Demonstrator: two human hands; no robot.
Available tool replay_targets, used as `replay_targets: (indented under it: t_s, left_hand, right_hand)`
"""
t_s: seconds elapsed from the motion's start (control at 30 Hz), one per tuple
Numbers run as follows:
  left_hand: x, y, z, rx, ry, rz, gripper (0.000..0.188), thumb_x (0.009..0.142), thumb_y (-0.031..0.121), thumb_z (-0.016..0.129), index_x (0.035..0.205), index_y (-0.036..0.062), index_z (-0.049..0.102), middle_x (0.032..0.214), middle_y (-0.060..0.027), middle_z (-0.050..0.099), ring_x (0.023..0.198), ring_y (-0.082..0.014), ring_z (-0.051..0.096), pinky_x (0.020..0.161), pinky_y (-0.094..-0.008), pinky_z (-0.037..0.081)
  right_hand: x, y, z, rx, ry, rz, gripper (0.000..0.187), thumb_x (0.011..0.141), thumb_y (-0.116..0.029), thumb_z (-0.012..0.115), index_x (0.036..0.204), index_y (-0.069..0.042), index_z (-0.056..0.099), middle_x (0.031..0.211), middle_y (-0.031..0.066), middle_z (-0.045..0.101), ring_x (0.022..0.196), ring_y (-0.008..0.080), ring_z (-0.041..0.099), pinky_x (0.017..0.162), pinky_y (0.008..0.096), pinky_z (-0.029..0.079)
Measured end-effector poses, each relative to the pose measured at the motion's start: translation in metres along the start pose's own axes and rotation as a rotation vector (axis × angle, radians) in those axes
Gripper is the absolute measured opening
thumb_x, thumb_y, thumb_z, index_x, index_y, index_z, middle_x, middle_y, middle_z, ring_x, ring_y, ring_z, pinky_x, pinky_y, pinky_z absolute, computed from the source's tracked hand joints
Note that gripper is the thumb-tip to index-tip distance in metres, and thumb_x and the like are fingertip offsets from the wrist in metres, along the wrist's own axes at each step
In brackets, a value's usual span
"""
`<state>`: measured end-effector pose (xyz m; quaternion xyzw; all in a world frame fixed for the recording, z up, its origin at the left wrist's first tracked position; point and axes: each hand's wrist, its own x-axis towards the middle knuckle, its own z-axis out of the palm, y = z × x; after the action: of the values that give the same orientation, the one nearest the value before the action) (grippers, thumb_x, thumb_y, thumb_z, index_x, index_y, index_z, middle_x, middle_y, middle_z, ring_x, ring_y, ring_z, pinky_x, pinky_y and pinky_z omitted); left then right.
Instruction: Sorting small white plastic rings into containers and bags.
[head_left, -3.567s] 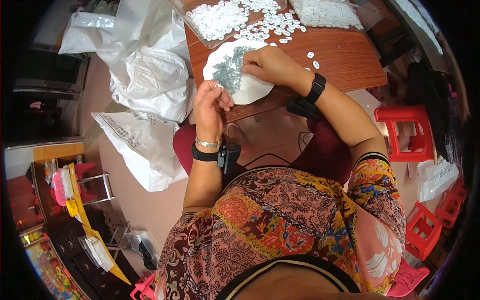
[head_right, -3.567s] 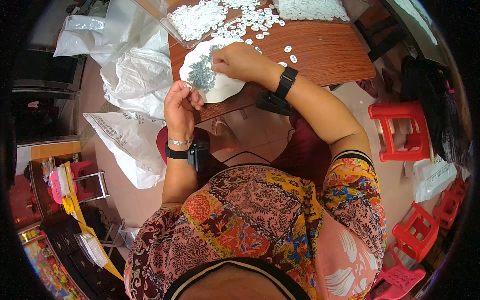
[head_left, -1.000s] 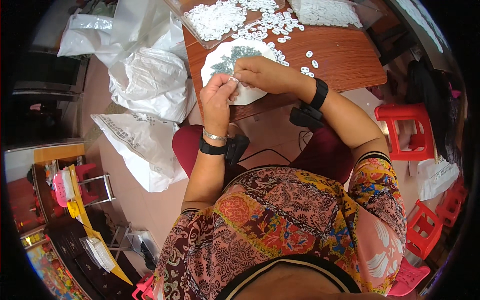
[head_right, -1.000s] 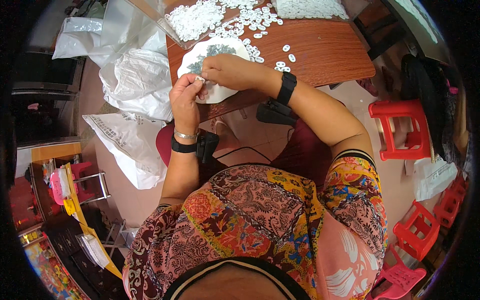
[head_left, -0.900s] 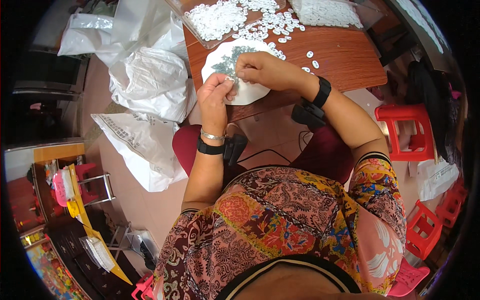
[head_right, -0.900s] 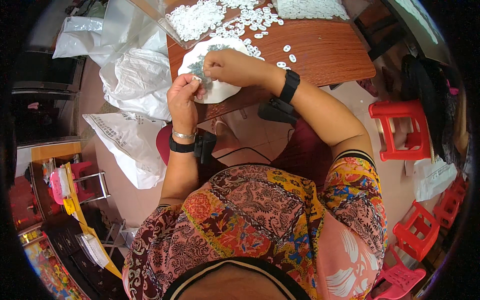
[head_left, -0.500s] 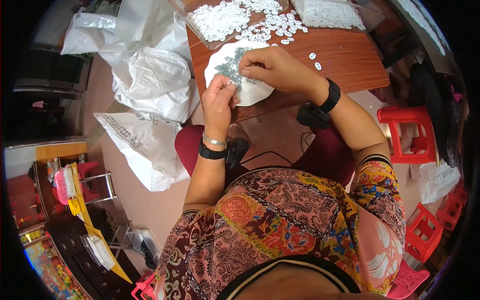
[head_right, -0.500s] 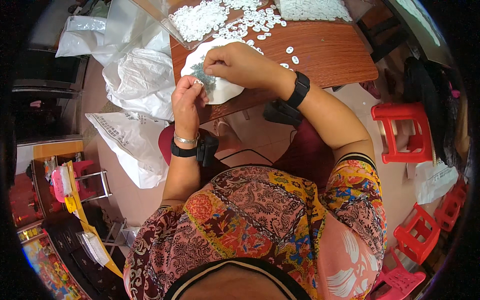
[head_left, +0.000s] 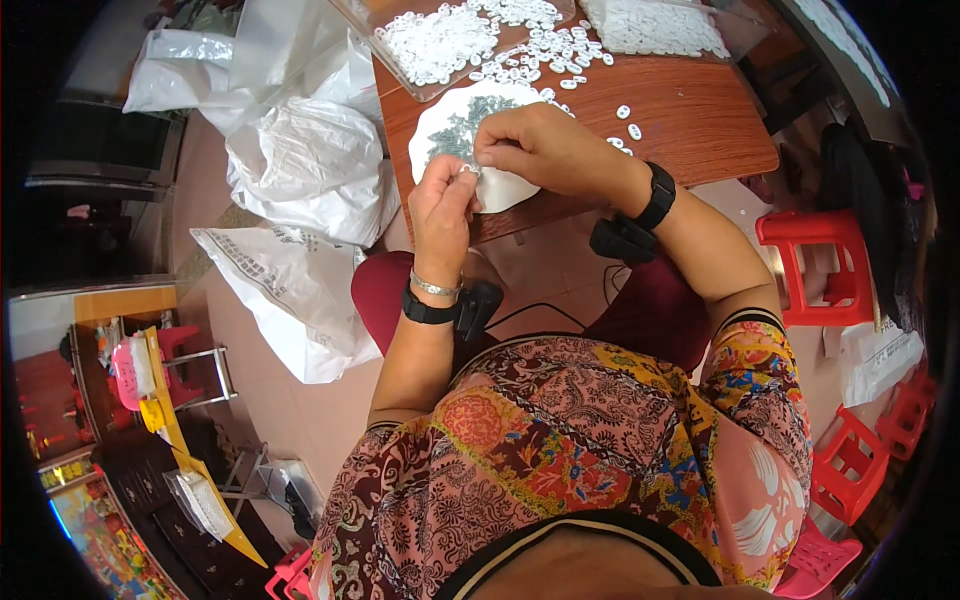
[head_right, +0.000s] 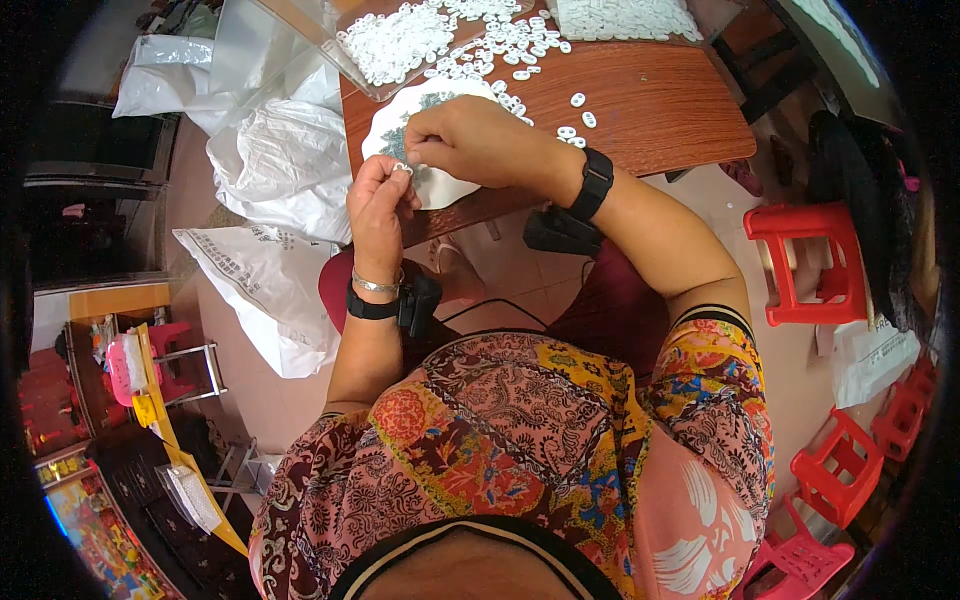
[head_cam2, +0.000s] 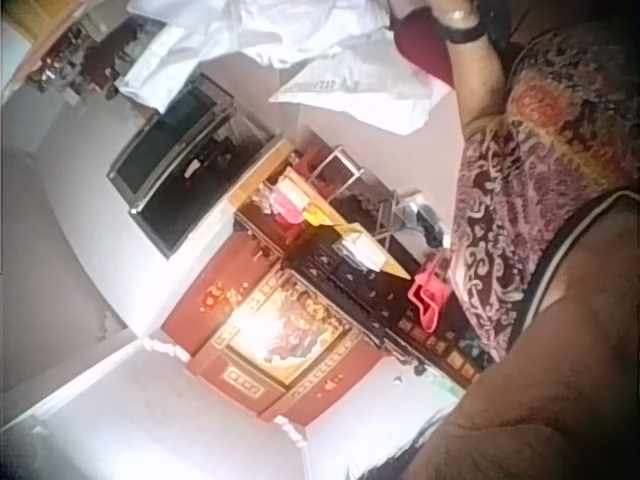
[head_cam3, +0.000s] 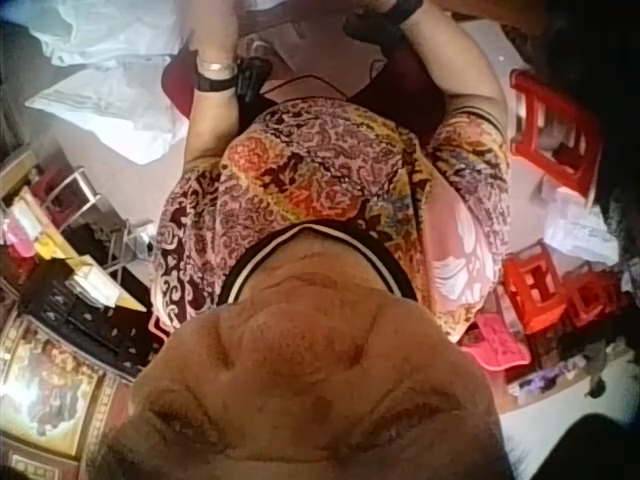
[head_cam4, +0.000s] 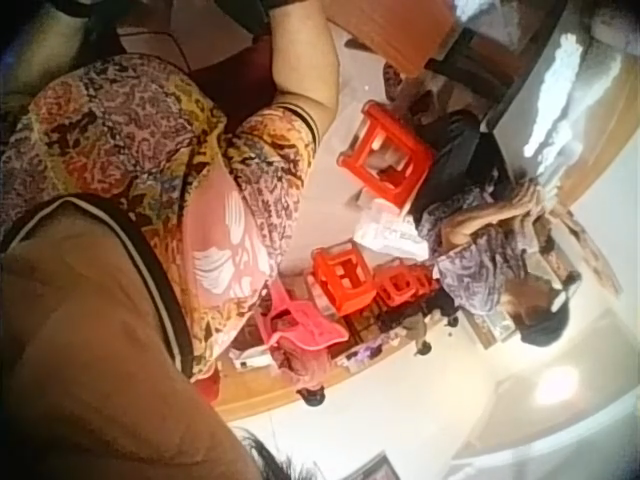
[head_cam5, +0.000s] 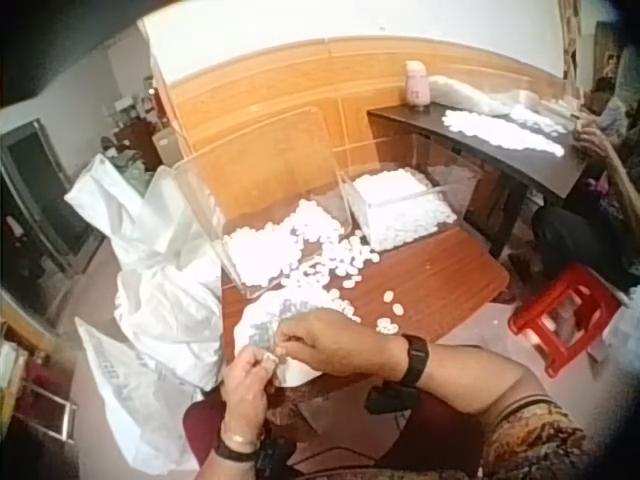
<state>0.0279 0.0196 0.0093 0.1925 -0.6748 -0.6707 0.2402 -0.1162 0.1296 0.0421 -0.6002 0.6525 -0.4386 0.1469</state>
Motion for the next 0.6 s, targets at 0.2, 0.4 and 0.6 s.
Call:
replay_targets:
  t_s: [0.2, 0.4, 0.6]
  left_hand:
    - [-0.0018, 0.0006, 0.0006, 0.026, -0.003, 0.000, 0.012, 0.086, 0.013, 0.052, 0.079, 0.0044, 0.054, 0.059, 0.0024, 0.049, 0.052, -0.0043, 0.043, 0.047, -0.0199, 0.032]
    - [-0.0040, 0.0046, 0.0021, 0.147, -0.005, 0.041, 0.013, 0.086, 0.011, 0.050, 0.077, 0.0020, 0.053, 0.058, 0.0010, 0.049, 0.052, -0.0063, 0.043, 0.048, -0.0223, 0.033]
    - [-0.0075, 0.0073, 0.0068, 0.168, 0.001, 0.047, 0.013, 0.086, 0.010, 0.049, 0.076, 0.0009, 0.053, 0.057, -0.0003, 0.049, 0.051, -0.0075, 0.044, 0.047, -0.0237, 0.035]
  right_hand:
    - [-0.0010, 0.0011, 0.0026, -0.009, 0.001, -0.027, 0.015, 0.085, -0.015, 0.057, 0.084, 0.000, 0.059, 0.070, 0.0110, 0.059, 0.062, 0.0216, 0.054, 0.059, 0.0316, 0.042]
    - [-0.0013, -0.0003, 0.0047, -0.089, 0.017, -0.072, 0.014, 0.083, -0.014, 0.055, 0.081, -0.001, 0.058, 0.071, 0.0122, 0.059, 0.063, 0.0273, 0.053, 0.058, 0.0343, 0.042]
    - [-0.0018, 0.0026, 0.0076, -0.105, 0.020, -0.088, 0.014, 0.083, -0.015, 0.055, 0.080, -0.002, 0.057, 0.072, 0.0126, 0.059, 0.065, 0.0298, 0.055, 0.058, 0.0365, 0.042]
